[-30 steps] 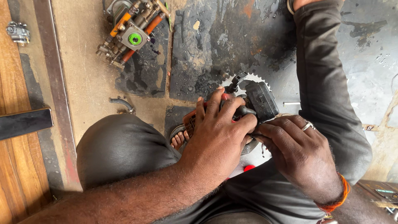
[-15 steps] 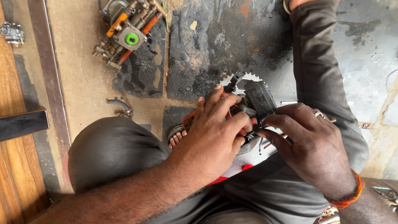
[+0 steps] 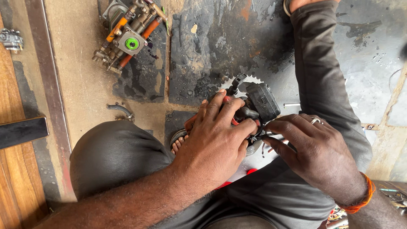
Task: The person sits on the floor repairing a small petrol engine. They detach the black fuel tank and housing from the engine, scrape and clean parts with a blue plastic scraper and a cloth, adjust a cable, and reattach the tank and pull-start assembly back onto the engine.
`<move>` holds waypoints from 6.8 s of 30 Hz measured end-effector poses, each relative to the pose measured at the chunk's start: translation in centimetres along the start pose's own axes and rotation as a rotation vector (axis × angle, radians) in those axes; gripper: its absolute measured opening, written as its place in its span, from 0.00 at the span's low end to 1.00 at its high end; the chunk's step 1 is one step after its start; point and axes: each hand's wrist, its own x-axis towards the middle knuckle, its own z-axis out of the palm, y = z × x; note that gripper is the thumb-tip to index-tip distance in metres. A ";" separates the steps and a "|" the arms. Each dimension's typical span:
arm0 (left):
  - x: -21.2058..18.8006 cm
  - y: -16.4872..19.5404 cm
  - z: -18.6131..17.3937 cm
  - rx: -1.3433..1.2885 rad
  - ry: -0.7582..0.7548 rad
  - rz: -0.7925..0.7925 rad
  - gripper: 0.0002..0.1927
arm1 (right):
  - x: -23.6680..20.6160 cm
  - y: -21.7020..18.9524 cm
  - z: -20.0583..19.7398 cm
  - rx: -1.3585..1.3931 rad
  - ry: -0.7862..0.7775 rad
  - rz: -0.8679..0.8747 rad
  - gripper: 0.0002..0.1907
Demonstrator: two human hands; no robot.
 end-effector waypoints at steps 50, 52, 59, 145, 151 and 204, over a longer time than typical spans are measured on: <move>-0.9 -0.3 0.2 -0.038 0.130 0.052 0.15 | -2.6 -1.9 3.2 0.080 0.230 -0.021 0.20; -1.0 -0.2 0.0 0.003 0.128 0.058 0.17 | -3.3 -2.1 3.9 0.103 0.291 0.035 0.20; -0.8 0.3 -0.2 0.085 0.075 0.063 0.18 | -4.2 -2.8 5.1 0.071 0.415 0.070 0.27; -1.9 -5.7 3.3 -0.964 0.052 -0.664 0.52 | -4.1 0.4 3.6 0.678 0.204 0.541 0.49; -0.9 -6.7 7.0 -1.103 0.030 -0.732 0.53 | -1.0 1.2 4.0 0.052 0.122 0.289 0.37; -1.2 0.6 2.8 -0.257 1.135 -0.310 0.24 | -30.4 22.4 15.2 0.167 0.352 1.518 0.27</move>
